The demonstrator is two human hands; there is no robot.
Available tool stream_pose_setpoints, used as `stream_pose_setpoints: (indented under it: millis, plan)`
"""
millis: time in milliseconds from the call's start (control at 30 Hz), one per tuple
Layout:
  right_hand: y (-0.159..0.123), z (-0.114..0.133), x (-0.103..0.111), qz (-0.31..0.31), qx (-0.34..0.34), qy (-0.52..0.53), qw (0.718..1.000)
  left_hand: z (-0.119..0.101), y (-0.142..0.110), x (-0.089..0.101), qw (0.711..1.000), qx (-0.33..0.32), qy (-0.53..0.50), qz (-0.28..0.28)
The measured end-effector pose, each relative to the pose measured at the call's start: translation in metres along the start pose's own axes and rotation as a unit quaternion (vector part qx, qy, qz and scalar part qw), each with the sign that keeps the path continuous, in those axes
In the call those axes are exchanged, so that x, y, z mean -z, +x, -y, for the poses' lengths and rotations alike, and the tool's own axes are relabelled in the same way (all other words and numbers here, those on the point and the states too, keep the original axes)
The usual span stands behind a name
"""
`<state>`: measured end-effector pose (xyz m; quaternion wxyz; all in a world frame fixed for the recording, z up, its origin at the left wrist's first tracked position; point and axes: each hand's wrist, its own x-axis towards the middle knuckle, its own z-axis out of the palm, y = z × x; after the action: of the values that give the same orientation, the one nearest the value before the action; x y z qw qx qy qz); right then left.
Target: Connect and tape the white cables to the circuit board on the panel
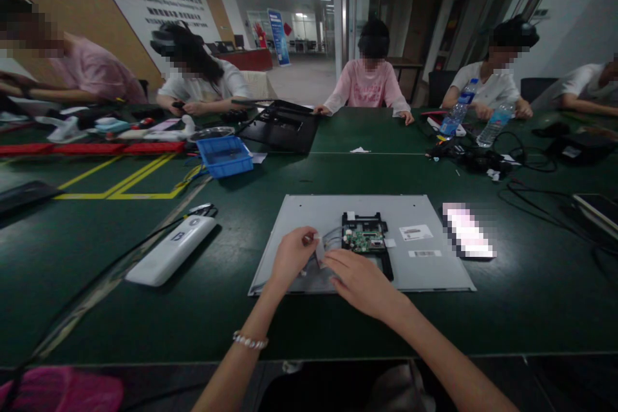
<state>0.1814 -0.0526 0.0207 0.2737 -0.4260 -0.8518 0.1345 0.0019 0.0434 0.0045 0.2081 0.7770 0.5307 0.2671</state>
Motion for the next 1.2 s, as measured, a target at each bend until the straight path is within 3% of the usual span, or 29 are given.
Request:
stream_pose_setpoints:
  millis: [133, 200, 400, 667, 933, 1100, 1200]
  plan:
    - [0.005, 0.003, -0.013, 0.02, 0.014, -0.032, 0.999, -0.008, -0.007, 0.004, 0.994, -0.029, 0.07, -0.078]
    - [0.004, 0.003, -0.017, 0.019, 0.014, -0.041, 0.999, -0.015, -0.014, 0.006, 0.988, -0.062, 0.105, -0.091]
    - [-0.005, 0.003, -0.027, 0.02, 0.007, -0.058, 0.998, -0.022, -0.039, -0.003, 0.976, -0.127, 0.177, 0.008]
    - [-0.005, 0.002, -0.026, 0.027, 0.011, -0.035, 0.999, -0.003, -0.043, -0.017, 0.972, -0.114, 0.205, 0.016]
    - [-0.017, 0.013, -0.029, 0.053, -0.002, -0.056, 0.997, -0.007, -0.039, -0.018, 0.972, -0.077, 0.221, 0.03]
    - [-0.023, 0.016, -0.005, 0.071, -0.014, -0.035, 0.997, -0.017, -0.033, -0.013, 0.974, -0.024, 0.223, 0.037]
    - [-0.03, -0.009, 0.024, 0.028, -0.054, 0.0, 0.998, -0.025, -0.03, -0.009, 0.977, -0.013, 0.211, 0.03]
